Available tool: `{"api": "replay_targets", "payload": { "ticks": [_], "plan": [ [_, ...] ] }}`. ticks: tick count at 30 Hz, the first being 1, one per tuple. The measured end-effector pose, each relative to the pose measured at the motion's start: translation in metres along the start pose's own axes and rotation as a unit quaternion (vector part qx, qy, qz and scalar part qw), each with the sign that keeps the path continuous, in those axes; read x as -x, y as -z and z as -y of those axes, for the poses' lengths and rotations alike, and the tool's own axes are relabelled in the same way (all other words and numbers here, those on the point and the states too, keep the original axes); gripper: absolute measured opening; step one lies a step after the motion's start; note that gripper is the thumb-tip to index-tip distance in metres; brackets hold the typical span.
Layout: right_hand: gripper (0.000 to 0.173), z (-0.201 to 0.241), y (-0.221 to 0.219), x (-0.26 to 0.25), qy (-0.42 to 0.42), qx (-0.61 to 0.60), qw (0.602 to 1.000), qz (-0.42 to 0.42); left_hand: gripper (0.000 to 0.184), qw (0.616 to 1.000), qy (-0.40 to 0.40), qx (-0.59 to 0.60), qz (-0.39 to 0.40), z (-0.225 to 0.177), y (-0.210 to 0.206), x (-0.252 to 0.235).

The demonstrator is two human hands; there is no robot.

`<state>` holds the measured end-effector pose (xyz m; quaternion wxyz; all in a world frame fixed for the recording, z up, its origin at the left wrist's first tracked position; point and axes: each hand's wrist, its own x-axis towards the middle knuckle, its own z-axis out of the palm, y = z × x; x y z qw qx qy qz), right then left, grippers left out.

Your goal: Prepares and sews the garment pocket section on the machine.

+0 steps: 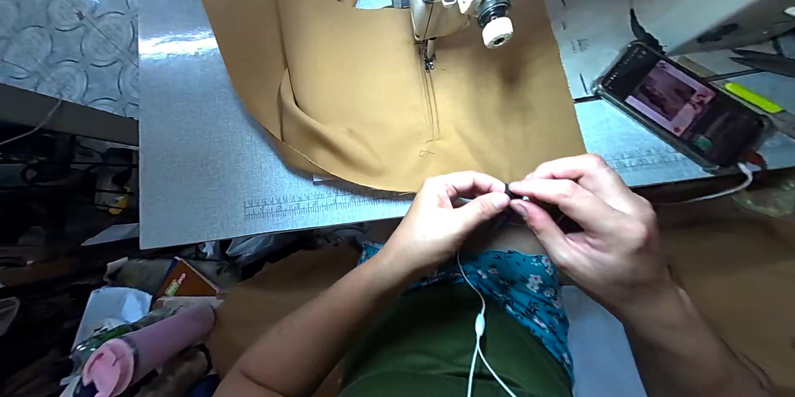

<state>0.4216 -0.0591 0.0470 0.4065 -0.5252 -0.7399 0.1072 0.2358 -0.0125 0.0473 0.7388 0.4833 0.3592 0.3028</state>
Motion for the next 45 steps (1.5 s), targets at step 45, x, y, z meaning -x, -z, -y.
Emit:
{"api": "replay_targets", "payload": {
  "ticks": [45],
  "plan": [
    [0.019,-0.076,-0.086,-0.158,-0.206,0.074,0.947,0.235,0.026,0.798,-0.215,-0.53,-0.189,0.008,0.079,-0.106]
  ]
}}
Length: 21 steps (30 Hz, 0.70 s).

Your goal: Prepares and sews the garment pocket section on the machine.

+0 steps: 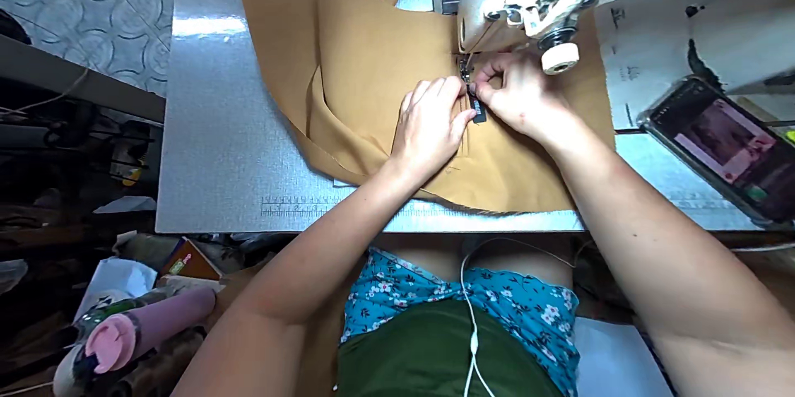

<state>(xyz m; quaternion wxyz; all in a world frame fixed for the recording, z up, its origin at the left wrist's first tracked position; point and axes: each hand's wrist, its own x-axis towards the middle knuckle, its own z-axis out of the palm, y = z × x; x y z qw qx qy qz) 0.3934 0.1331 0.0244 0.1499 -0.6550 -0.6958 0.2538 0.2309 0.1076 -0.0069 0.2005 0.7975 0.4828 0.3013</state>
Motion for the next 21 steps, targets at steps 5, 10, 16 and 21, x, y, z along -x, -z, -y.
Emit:
{"api": "replay_targets", "payload": {
  "ticks": [5,10,16,21],
  "plan": [
    [0.019,0.001,0.0,-0.003,-0.017,-0.004,1.0,-0.003,0.026,0.999,-0.03,-0.003,-0.017,0.004,-0.004,0.0],
    [0.02,0.003,-0.002,0.0,-0.033,-0.02,0.999,-0.014,0.02,1.0,-0.024,0.005,-0.013,0.004,-0.005,0.002],
    [0.023,-0.001,-0.006,-0.001,-0.039,-0.026,0.999,-0.027,0.026,1.0,-0.006,-0.016,0.014,-0.001,-0.002,0.001],
    [0.02,0.003,-0.009,0.0,-0.048,-0.015,0.998,-0.041,0.027,0.999,-0.004,-0.032,0.038,-0.002,-0.001,0.0]
  ]
}}
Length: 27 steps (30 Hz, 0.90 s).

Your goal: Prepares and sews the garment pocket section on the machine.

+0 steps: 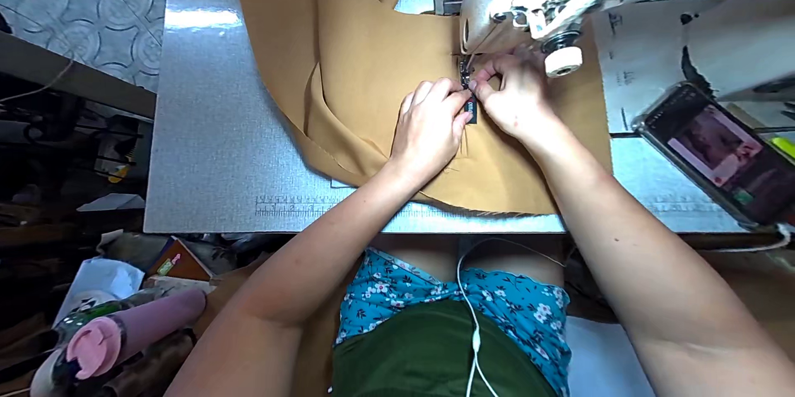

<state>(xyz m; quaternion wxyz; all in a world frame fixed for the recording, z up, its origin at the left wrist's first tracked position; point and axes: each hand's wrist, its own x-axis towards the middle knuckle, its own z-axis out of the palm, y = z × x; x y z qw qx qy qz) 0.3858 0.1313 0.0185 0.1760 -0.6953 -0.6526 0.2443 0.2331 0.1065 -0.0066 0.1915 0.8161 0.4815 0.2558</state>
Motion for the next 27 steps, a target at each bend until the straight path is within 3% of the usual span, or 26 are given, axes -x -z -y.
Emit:
{"api": "replay_targets", "payload": {
  "ticks": [4,7,10,15,27],
  "plan": [
    [0.022,0.001,-0.005,0.006,-0.006,-0.013,1.0,-0.022,0.028,1.0,0.011,-0.001,0.013,-0.003,0.003,0.0],
    [0.019,-0.004,-0.012,0.014,0.042,-0.004,0.996,-0.079,0.029,1.0,0.015,-0.001,0.015,-0.003,0.003,0.0],
    [0.027,-0.008,-0.02,0.026,0.094,0.057,0.984,-0.139,0.029,1.0,0.015,0.0,0.023,-0.002,0.004,-0.001],
    [0.041,-0.007,-0.023,0.045,0.102,0.138,0.979,-0.107,0.03,1.0,0.011,0.0,0.029,-0.001,0.005,-0.001],
    [0.041,-0.006,-0.019,0.041,0.099,0.154,0.979,-0.085,0.032,0.998,0.026,0.011,0.054,-0.001,0.01,-0.006]
  ]
}}
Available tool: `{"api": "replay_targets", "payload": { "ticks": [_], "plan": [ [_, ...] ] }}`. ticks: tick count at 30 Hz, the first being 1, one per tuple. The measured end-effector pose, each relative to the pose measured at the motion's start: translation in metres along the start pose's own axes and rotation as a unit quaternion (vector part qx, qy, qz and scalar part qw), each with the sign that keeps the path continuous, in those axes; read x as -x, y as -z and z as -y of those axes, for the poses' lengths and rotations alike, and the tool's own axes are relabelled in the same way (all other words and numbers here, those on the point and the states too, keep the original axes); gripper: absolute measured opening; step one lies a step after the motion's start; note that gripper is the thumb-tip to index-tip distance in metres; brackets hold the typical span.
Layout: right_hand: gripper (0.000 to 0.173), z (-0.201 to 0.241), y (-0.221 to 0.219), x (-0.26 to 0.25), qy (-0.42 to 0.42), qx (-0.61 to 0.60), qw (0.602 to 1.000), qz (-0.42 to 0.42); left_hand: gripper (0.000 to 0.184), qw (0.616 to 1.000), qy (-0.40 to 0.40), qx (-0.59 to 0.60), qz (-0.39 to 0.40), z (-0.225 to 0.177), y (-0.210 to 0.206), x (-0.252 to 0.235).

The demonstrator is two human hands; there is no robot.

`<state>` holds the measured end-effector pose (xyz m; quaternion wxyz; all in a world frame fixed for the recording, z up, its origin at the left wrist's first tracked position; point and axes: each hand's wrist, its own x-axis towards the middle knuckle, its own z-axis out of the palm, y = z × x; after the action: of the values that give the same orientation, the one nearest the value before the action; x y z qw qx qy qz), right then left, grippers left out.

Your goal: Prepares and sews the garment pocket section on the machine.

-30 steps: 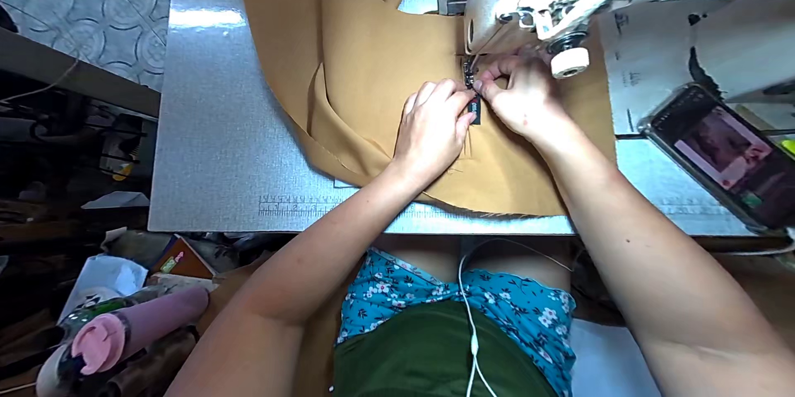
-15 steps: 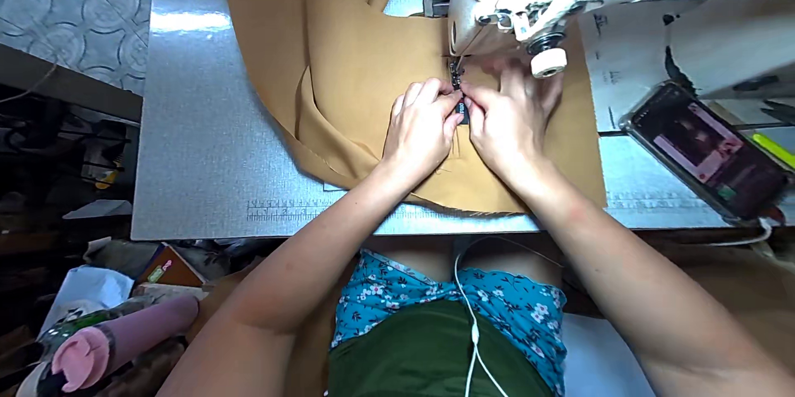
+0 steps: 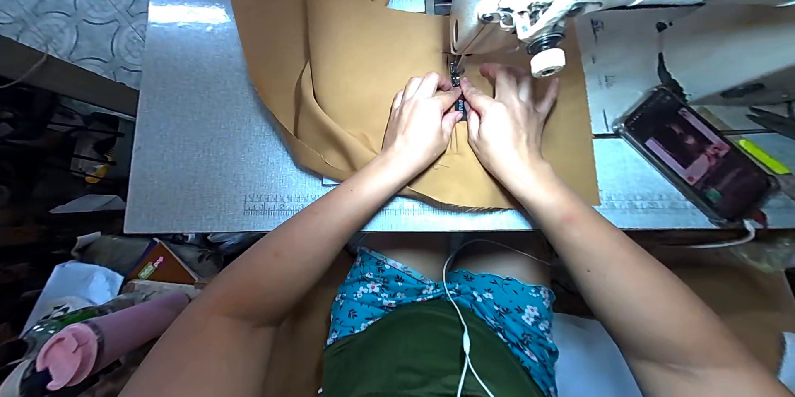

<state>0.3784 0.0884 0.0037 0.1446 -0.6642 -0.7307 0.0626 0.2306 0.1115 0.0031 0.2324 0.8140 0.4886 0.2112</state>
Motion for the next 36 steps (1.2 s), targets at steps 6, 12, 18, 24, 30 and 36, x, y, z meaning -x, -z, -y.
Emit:
{"api": "replay_targets", "payload": {
  "ticks": [6,12,18,24,30,36],
  "plan": [
    [0.042,-0.001,0.004,-0.009,-0.008,-0.014,1.0,0.023,0.031,1.0,-0.018,0.004,-0.019,0.004,0.0,-0.007],
    [0.018,-0.016,0.01,-0.003,0.029,-0.123,0.992,0.001,0.014,0.998,-0.024,0.051,-0.019,0.007,0.003,-0.005],
    [0.019,-0.027,0.013,-0.002,0.051,-0.163,0.985,0.035,0.012,0.998,0.004,0.055,0.028,0.003,0.014,-0.008],
    [0.016,-0.025,0.009,-0.005,0.069,-0.168,0.983,0.011,0.013,0.999,0.01,0.048,0.02,0.002,0.014,-0.009],
    [0.017,-0.023,0.012,-0.015,0.037,-0.188,0.981,0.039,0.015,0.998,0.049,0.022,0.025,-0.005,0.013,-0.017],
    [0.02,-0.012,0.012,0.002,0.098,-0.067,0.993,-0.003,0.017,0.999,-0.025,-0.032,0.033,-0.007,0.01,-0.009]
  ]
}}
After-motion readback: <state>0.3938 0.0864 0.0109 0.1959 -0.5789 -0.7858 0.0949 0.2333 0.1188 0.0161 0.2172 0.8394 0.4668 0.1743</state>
